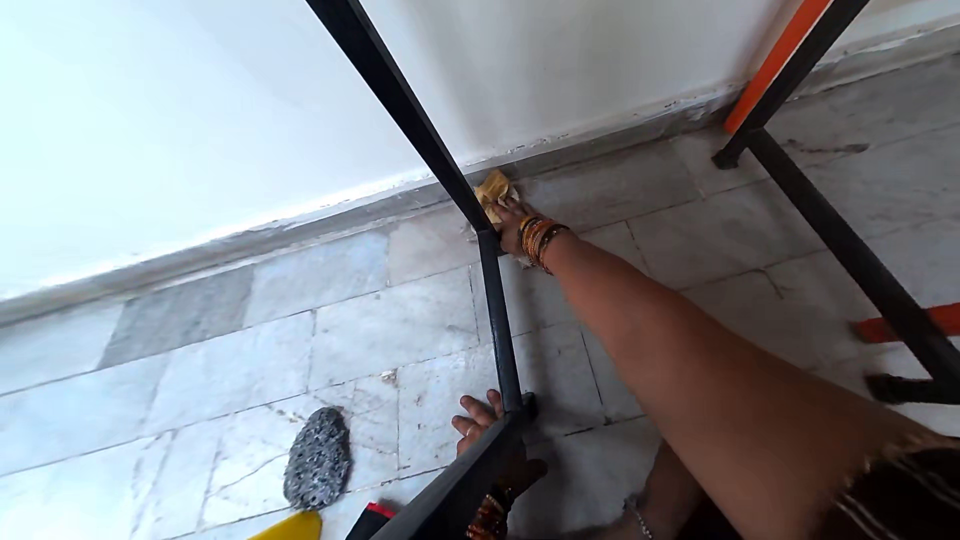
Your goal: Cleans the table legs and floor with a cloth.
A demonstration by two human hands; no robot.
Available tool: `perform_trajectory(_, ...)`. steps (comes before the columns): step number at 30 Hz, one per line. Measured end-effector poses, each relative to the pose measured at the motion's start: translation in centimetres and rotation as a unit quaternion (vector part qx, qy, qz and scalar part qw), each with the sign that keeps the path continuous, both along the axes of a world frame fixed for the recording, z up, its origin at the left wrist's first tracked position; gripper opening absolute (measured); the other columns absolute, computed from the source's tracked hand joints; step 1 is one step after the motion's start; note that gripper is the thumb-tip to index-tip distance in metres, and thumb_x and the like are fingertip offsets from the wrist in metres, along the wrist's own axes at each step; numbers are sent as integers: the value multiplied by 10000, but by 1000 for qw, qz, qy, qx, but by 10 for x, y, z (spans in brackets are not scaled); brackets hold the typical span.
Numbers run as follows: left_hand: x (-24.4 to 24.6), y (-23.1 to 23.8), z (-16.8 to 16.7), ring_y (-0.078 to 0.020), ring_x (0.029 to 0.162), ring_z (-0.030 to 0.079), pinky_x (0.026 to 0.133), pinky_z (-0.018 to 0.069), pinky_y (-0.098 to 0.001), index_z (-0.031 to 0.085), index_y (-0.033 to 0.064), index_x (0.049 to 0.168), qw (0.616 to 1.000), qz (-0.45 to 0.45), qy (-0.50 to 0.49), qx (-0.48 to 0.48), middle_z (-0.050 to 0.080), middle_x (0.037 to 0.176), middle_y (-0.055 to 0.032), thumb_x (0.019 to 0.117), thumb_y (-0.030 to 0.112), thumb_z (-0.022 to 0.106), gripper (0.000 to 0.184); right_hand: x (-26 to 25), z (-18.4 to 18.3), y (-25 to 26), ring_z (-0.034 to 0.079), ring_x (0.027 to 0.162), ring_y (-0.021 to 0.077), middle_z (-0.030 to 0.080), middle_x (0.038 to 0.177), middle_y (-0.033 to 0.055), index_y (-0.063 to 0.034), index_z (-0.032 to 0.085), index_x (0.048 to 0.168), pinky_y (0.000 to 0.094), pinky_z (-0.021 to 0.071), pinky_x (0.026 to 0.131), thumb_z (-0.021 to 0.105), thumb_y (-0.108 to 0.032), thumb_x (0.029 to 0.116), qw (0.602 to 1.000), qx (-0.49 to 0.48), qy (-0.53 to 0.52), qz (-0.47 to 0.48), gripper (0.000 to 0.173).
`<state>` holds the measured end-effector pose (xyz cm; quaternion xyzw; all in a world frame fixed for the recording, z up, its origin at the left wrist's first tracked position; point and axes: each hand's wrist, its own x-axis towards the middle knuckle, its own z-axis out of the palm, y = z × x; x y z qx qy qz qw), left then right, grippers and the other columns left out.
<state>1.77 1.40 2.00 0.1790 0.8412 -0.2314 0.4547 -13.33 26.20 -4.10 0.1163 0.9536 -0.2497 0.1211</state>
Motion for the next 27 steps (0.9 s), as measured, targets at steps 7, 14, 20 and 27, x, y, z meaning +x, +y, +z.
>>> perform_trajectory(7, -5, -2, 8, -560, 1527, 161, 1196, 284, -633, 108, -7, 1638, 998, -52, -26, 33, 34, 1668, -369, 830, 598, 787, 1216, 48, -22, -23, 98, 1602, 361, 183, 1733, 79, -141, 441, 1572, 606, 124, 1267, 572, -320, 1003, 995, 46, 58, -60, 611)
perform_trajectory(14, -8, -6, 2, -473, 1451, 401, 1152, 315, -691, 484, 13, 1497, 993, -96, -23, 62, 429, 1557, -289, 805, 612, 791, 966, 105, -14, -81, 59, 1599, 401, 164, 1732, 126, -126, 389, 1600, 648, 90, 1255, 568, -318, 1025, 999, 30, 9, 28, 632)
perform_trajectory(20, -2, -12, -4, -580, 1424, 371, 1094, 426, -660, 317, -68, 1562, 997, -48, 29, 55, 171, 1625, -402, 756, 637, 820, 1183, 152, -15, -118, 68, 1609, 338, 242, 1716, 85, -141, 466, 1559, 597, 29, 1275, 533, -296, 1061, 991, 10, -11, 132, 526)
perform_trajectory(27, 0, -17, 2, -568, 1390, 431, 1103, 442, -613, 177, -61, 1611, 995, -32, 51, 84, 174, 1623, -404, 814, 605, 792, 1207, 222, -14, -128, 82, 1597, 406, 188, 1725, 132, -203, 383, 1611, 652, 49, 1253, 566, -223, 1040, 990, -22, -7, 140, 600)
